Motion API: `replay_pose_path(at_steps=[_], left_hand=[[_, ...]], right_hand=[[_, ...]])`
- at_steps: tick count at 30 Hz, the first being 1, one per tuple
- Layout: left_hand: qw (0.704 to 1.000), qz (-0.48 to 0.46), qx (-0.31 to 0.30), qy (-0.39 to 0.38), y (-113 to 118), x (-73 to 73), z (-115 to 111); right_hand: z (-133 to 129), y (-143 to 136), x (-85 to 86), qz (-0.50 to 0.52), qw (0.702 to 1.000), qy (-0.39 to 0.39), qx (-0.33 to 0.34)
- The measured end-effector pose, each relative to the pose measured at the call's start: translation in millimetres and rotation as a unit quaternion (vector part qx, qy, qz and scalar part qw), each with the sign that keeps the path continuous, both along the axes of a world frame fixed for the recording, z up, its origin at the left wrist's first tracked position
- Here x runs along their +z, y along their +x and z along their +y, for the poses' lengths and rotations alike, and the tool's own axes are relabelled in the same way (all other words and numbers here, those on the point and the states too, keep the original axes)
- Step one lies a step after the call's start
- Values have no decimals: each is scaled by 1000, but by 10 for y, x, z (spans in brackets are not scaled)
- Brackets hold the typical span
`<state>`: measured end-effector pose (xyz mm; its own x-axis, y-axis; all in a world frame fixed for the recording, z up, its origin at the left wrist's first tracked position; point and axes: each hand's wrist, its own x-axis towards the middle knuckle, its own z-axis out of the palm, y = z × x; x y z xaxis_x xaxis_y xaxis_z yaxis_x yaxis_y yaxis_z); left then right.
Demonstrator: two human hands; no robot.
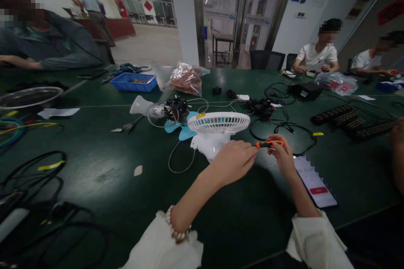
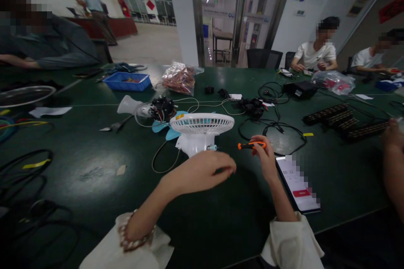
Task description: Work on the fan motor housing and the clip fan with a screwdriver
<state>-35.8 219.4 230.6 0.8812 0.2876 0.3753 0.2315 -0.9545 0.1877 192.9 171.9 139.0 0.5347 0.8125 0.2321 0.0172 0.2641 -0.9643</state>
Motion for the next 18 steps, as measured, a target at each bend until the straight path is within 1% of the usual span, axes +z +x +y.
replay_pose_path(at_steps=[1, 3, 6, 8, 10, 13, 16, 18], left_hand=[[1000, -11, 12, 17, 26, -21, 28], [995, -51, 44, 67, 38, -124, 103], [980, -123, 82, 134, -27, -364, 230], [976, -123, 99, 151, -75, -513, 303], [975, -100, 108, 164, -93, -621, 357], [971, -93, 119, 188, -76, -711, 400], [966, -103, 126, 200, -62, -746, 401], [964, -110, 133, 202, -64, -754, 386]], right_hand=[[6, -6, 1, 11, 1000, 1, 7], [10, -24, 14, 35, 999, 6, 25], [0, -63, 54, 62, 997, 27, 44], [-10, -87, 82, 74, 995, 37, 47], [-17, -104, 100, 88, 994, 41, 52], [-29, -116, 100, 111, 990, 47, 69], [-47, -122, 83, 139, 983, 59, 100], [-50, -124, 86, 146, 981, 60, 109]])
